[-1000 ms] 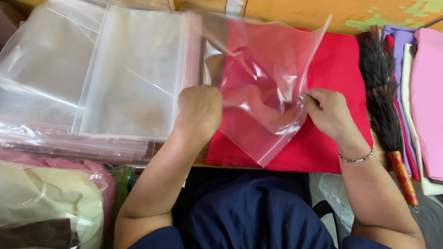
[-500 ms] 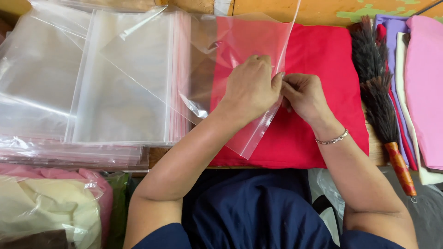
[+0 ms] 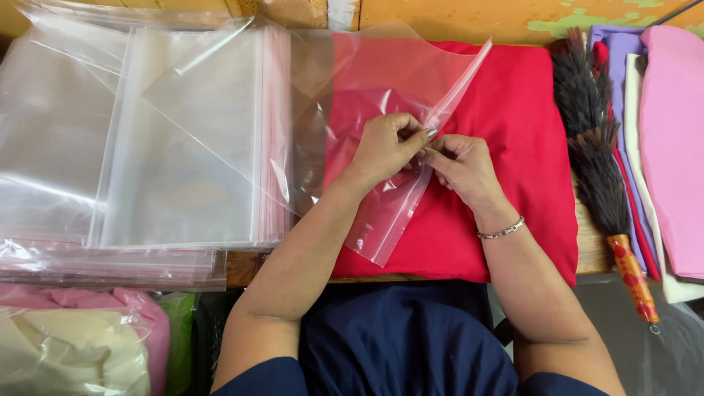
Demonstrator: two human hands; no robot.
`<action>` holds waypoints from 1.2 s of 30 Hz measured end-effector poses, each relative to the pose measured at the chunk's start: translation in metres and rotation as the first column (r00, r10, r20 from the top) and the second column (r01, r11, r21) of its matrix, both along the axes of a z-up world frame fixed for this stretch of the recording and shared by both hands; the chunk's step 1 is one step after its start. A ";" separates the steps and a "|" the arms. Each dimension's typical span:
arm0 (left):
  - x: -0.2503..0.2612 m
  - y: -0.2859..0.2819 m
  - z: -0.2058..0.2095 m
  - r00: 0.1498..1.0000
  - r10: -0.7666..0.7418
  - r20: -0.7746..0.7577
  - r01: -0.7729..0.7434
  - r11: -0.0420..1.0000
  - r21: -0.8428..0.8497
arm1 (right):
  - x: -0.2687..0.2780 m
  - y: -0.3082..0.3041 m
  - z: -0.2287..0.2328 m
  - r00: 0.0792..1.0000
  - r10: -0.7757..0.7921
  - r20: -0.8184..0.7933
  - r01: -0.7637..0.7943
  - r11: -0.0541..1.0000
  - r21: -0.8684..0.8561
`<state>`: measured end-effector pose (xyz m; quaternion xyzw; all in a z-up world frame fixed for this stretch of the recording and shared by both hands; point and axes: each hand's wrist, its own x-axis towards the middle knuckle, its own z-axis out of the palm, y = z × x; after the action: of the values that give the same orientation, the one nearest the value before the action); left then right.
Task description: A person cleans a red pillow with a duster, inserts it into a clear plastic zip-lock bag, smooths out the air, and seals the bag.
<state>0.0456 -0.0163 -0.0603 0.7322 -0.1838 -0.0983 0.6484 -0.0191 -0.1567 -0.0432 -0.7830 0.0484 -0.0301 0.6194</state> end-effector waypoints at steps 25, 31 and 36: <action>-0.008 0.007 0.016 0.971 -0.168 -0.169 0.147 0.981 -0.127 | 0.000 -0.012 -0.011 0.996 0.062 0.058 -0.077 0.951 0.298; -0.006 0.008 0.012 0.957 -0.231 -0.175 0.199 0.963 -0.180 | 0.001 -0.019 -0.022 0.996 0.071 0.057 -0.085 0.941 0.327; -0.002 0.010 0.005 0.945 -0.274 -0.181 0.231 0.946 -0.227 | 0.001 -0.020 -0.022 0.995 0.074 0.069 -0.094 0.933 0.348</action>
<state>0.0439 -0.0061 -0.0554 0.6180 -0.2161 -0.2382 0.7174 -0.0176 -0.1767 -0.0656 -0.6604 0.0024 -0.0160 0.7508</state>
